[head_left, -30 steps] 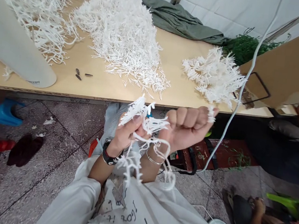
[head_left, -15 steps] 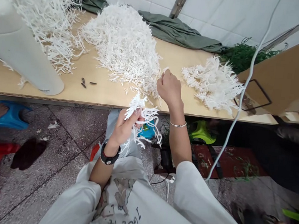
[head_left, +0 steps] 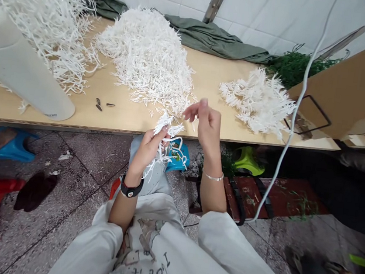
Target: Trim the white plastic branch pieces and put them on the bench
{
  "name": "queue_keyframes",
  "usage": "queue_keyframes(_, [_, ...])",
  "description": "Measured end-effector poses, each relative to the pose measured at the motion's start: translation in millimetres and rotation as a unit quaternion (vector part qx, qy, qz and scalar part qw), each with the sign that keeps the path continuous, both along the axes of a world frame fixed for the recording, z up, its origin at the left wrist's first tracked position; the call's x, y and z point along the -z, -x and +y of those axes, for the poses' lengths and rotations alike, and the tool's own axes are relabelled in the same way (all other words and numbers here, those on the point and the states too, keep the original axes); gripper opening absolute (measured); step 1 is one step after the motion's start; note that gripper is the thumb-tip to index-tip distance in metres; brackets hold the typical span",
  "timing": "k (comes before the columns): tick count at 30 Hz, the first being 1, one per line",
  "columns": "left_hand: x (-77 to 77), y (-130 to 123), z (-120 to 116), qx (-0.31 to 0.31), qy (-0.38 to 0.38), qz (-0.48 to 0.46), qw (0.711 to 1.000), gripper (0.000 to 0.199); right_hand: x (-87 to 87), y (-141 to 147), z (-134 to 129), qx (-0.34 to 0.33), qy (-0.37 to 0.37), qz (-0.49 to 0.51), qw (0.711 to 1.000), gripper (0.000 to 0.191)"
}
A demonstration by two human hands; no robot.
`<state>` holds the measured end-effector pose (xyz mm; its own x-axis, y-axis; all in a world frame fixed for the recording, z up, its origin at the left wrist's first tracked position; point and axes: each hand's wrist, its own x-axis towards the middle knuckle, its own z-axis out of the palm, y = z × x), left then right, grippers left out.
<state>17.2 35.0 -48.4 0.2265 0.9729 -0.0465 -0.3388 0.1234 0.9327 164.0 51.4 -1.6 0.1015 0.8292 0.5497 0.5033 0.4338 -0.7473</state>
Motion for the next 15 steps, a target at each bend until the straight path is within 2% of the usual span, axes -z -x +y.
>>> queue_keyframes(2, [1.2, 0, 2, -0.004, -0.019, 0.021, 1.0, 0.039, 2.5, 6, -20, -0.052, 0.035, 0.012, 0.998, 0.047])
queue_keyframes(5, [-2.9, 3, -1, 0.025, -0.068, 0.056, 0.996, 0.041, 6.5, 12, -44, -0.081, 0.097, -0.005, 0.992, 0.036])
queue_keyframes(8, [-12.5, 9, -13, 0.072, -0.105, 0.071, 0.989, 0.041, 9.5, 15, -58, -0.123, 0.138, 0.063, 0.981, 0.039])
queue_keyframes(11, [-20.6, 10, -27, 0.167, -0.11, 0.01, 0.98, 0.043, 11.2, 17, -70, -0.178, 0.158, 0.222, 0.946, 0.047])
queue_keyframes(14, [-21.6, 2, -41, 0.304, -0.116, -0.116, 0.938, 0.048, 11.5, 23, -82, -0.211, 0.144, 0.36, 0.897, 0.057])
queue_keyframes(15, [-20.6, -1, -45, 0.332, -0.119, -0.158, 0.922, 0.051, 11.0, 26, -86, -0.216, 0.13, 0.392, 0.885, 0.058])
